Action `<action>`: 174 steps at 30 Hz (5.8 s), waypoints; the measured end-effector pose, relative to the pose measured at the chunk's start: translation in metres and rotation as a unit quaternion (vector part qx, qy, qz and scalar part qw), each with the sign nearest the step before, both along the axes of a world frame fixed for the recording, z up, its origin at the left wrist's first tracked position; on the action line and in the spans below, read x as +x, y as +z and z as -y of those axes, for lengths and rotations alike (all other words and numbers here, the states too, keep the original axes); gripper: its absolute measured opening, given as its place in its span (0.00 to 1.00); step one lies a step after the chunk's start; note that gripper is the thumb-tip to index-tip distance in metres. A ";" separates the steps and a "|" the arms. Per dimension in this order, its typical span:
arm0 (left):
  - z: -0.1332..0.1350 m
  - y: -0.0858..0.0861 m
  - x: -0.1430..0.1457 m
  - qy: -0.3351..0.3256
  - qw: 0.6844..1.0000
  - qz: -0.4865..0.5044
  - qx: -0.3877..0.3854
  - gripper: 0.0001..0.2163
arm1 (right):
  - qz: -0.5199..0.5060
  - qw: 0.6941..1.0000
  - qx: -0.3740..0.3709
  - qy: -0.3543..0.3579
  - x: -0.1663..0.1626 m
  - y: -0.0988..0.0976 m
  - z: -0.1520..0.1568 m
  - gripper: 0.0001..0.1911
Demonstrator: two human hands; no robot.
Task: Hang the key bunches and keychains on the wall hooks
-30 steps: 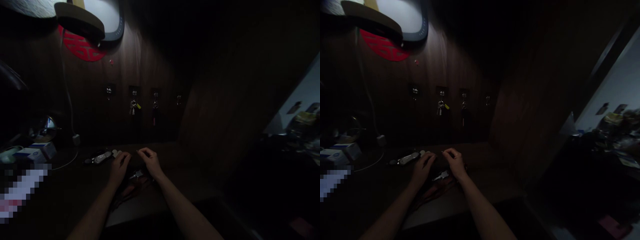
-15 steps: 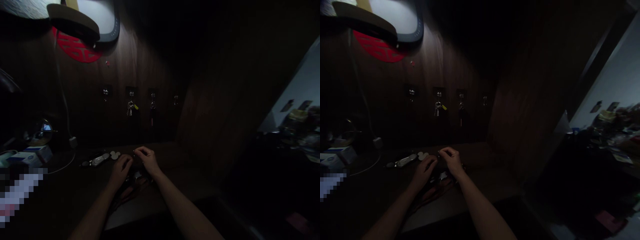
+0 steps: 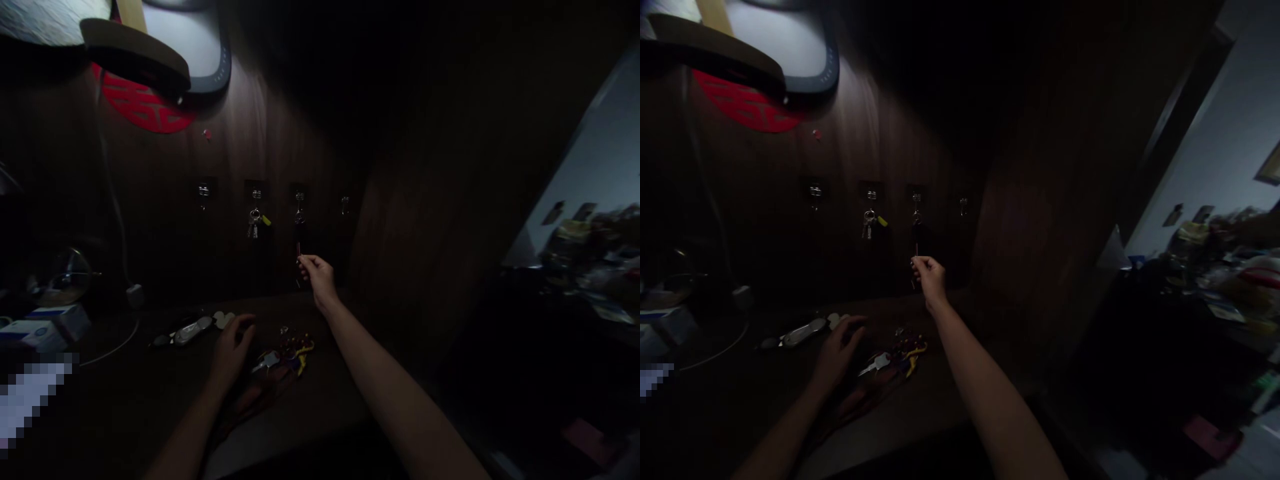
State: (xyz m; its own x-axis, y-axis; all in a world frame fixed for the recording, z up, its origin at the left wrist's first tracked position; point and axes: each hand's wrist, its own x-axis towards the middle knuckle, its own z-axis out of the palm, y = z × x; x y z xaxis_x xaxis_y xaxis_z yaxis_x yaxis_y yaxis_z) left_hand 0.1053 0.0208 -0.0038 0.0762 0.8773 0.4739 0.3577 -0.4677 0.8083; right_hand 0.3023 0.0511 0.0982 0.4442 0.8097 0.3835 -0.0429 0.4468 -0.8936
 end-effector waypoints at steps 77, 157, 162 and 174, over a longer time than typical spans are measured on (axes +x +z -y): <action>0.054 0.031 -0.034 -0.179 0.941 -0.259 -0.127 0.13 | 0.404 0.912 -0.058 0.028 0.020 -0.108 0.068 0.05; -0.007 -0.006 -0.088 0.032 0.981 -0.156 -0.109 0.13 | -0.130 0.989 -0.021 -0.073 0.118 0.050 -0.075 0.12; -0.006 -0.003 -0.088 0.038 0.980 -0.160 -0.117 0.13 | -0.140 0.988 -0.042 -0.058 0.116 0.021 -0.070 0.08; 0.006 0.006 -0.081 0.031 0.986 -0.144 -0.084 0.11 | -0.181 0.982 -0.051 -0.016 0.097 -0.036 -0.035 0.06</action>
State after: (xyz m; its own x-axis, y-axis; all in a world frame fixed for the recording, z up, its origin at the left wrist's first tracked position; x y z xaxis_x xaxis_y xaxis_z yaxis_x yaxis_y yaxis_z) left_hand 0.0240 0.0146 0.0024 0.1290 0.9490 0.2876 0.6071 -0.3049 0.7338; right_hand 0.3996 0.0857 0.0619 0.5628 0.8188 0.1131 -0.3527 0.3617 -0.8630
